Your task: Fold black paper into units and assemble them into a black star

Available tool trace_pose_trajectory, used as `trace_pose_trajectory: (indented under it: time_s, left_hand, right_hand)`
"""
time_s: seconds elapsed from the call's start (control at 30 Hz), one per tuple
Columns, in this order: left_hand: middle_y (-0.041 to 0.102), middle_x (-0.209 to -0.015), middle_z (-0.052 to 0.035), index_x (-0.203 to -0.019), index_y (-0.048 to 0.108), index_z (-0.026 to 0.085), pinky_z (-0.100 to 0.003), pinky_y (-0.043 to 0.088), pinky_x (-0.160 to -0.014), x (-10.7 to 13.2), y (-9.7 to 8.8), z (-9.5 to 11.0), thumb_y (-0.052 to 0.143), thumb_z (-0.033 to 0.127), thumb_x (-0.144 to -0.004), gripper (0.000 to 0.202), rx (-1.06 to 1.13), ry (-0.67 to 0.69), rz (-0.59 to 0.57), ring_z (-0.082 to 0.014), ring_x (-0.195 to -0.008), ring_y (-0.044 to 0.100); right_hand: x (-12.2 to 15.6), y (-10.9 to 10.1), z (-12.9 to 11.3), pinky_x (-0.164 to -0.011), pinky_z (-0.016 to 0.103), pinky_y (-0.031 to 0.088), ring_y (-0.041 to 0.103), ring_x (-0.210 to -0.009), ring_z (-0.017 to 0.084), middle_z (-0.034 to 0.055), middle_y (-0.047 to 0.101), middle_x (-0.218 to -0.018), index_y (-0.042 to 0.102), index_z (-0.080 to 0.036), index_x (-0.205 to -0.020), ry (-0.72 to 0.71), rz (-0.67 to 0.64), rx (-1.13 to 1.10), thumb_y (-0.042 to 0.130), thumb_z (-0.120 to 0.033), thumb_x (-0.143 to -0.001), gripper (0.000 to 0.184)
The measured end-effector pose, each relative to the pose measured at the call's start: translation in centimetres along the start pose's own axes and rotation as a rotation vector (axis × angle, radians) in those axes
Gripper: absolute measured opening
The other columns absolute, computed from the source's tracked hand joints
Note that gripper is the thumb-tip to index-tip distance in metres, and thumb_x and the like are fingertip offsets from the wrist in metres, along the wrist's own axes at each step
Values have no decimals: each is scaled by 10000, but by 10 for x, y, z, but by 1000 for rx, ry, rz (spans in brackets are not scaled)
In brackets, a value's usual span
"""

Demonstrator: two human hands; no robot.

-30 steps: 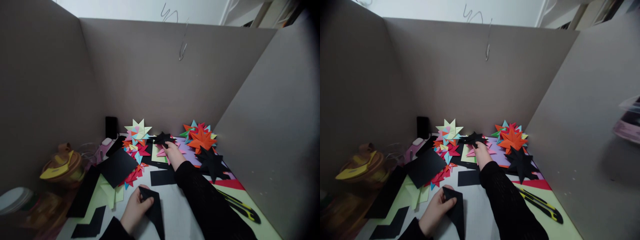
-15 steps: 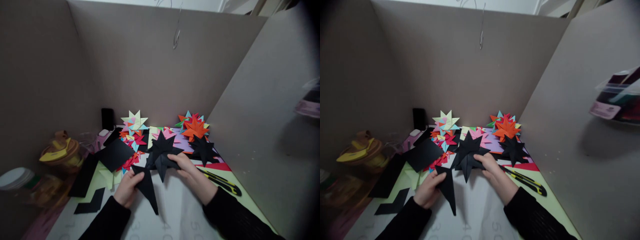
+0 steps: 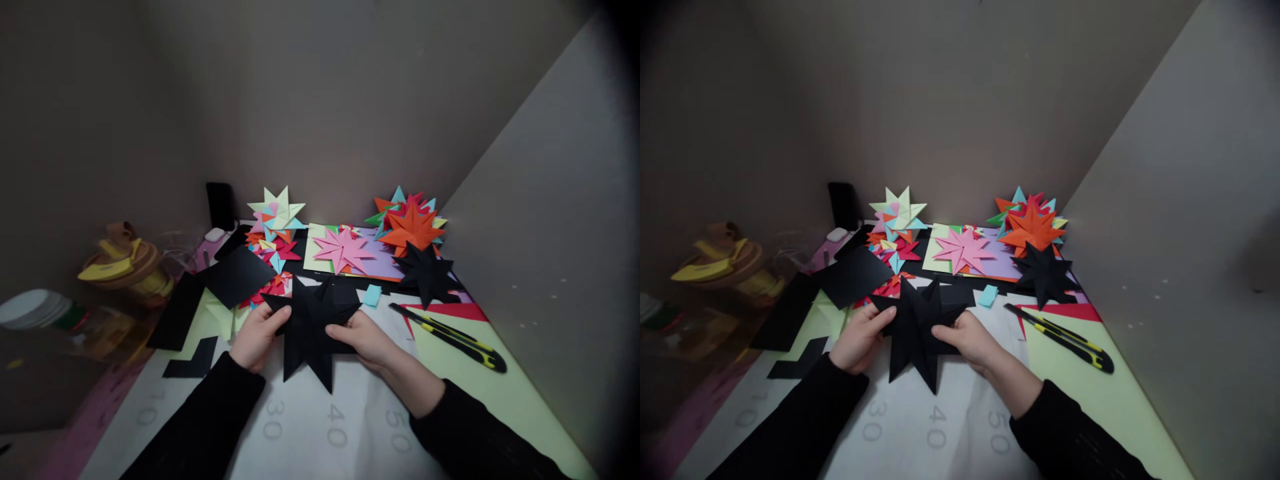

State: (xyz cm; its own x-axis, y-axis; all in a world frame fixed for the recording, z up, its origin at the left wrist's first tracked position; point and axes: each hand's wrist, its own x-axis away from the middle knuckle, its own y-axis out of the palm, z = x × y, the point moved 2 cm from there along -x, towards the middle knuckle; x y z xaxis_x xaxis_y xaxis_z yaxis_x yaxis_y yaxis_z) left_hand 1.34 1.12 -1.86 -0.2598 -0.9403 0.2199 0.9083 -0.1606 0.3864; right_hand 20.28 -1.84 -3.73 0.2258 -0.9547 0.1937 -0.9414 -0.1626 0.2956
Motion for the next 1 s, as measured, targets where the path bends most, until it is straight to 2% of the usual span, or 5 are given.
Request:
trace_pose_trajectory:
  time_s: [0.13, 0.27, 0.47, 0.67, 1.0]
  left_hand:
    - [724, -822, -63, -916, 708, 122, -295, 465, -744, 2, 2, -2, 738, 311, -715, 277, -38, 12, 10, -189, -762, 650]
    - [716, -780, -63, -890, 704, 115, -287, 459, -691, 2, 1, 3, 760, 320, -681, 298, -7, -38, 23, -181, -708, 642]
    - [684, -707, -12, -759, 660, 133, -231, 453, -633, 4, -8, 16, 776, 316, -649, 243, 89, 61, 206, -138, -669, 619]
    - [667, -667, 9, -812, 669, 137, -187, 454, -569, 6, -4, 15, 784, 285, -648, 249, -108, 129, 104, -102, -604, 593]
    - [665, -674, 16, -774, 627, 140, -174, 448, -578, 6, -4, 10, 788, 287, -632, 260, -156, 137, 98, -85, -607, 585]
  right_hand:
    - [0, -4, 6, -949, 426, 426, 621, -1012, 246, 67, 698, -1073, 681, -190, -1059, 22, -15, -3, 756, -283, -680, 398]
    - [0, -9, 9, -946, 450, 426, 629, -1003, 261, 75, 714, -1025, 690, -175, -1044, 82, -25, -3, 764, -343, -677, 411]
    - [-3, -14, 1, -922, 447, 445, 635, -990, 280, 82, 719, -1020, 709, -178, -994, 33, 183, -38, 798, -395, -605, 454]
    - [5, -15, -20, -884, 419, 464, 640, -953, 274, 67, 723, -1004, 727, -169, -917, 2, 199, 125, 744, -419, -655, 363]
    - [14, -18, -34, -840, 410, 493, 646, -919, 266, 48, 721, -974, 722, -168, -971, -1, 141, 401, 641, -382, -747, 319]
